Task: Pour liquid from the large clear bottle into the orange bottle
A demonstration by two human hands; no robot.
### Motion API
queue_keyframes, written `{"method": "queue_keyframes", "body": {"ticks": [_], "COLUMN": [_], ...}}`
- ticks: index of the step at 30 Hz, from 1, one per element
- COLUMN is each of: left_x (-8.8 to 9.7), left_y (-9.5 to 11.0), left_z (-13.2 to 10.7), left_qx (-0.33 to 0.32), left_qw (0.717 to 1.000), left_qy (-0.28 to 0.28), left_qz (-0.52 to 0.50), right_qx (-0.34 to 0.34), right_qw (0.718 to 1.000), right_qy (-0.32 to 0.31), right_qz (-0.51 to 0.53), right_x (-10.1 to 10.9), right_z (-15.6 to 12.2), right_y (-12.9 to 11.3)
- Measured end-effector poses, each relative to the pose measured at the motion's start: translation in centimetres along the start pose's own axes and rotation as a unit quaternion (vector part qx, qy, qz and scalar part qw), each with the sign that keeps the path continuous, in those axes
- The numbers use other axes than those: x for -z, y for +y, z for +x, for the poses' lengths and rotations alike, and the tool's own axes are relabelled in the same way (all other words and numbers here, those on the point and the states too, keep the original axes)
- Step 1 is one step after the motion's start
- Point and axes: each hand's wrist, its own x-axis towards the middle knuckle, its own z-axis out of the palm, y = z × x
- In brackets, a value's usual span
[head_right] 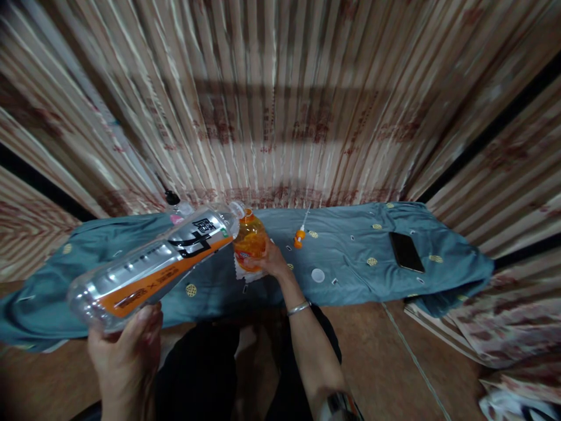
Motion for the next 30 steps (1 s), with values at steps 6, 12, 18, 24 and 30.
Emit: {"method": "queue_keyframes", "body": {"ticks": [6,12,18,24,30], "left_x": [0.25,0.39,0.27,0.39,0.59], "left_y": [-0.19,-0.5,-0.39,-0.25,-0.66], "left_z": [0.12,0.22,0.19,-0.01,0.06], "left_qx": [-0.015,-0.009,-0.012,-0.011,-0.014], "left_qw": [1.0,1.0,1.0,1.0,1.0], "left_qy": [-0.009,0.002,-0.01,-0.005,-0.003], "left_qz": [0.002,0.004,0.0,-0.004,0.004], "right_qx": [-0.007,-0.01,-0.007,0.004,-0.004], "right_qw": [1.0,1.0,1.0,1.0,1.0], "right_qy": [-0.002,0.005,0.002,0.005,0.004], "right_qz": [0.024,-0.004,-0.004,0.001,0.003], "right_x": [0.2,0.22,0.21,0.06,0.15], "right_z": [0.17,0.33,0.23,0.06,0.21], "right_y": [0.33,0.42,0.22,0.3,0.33]}}
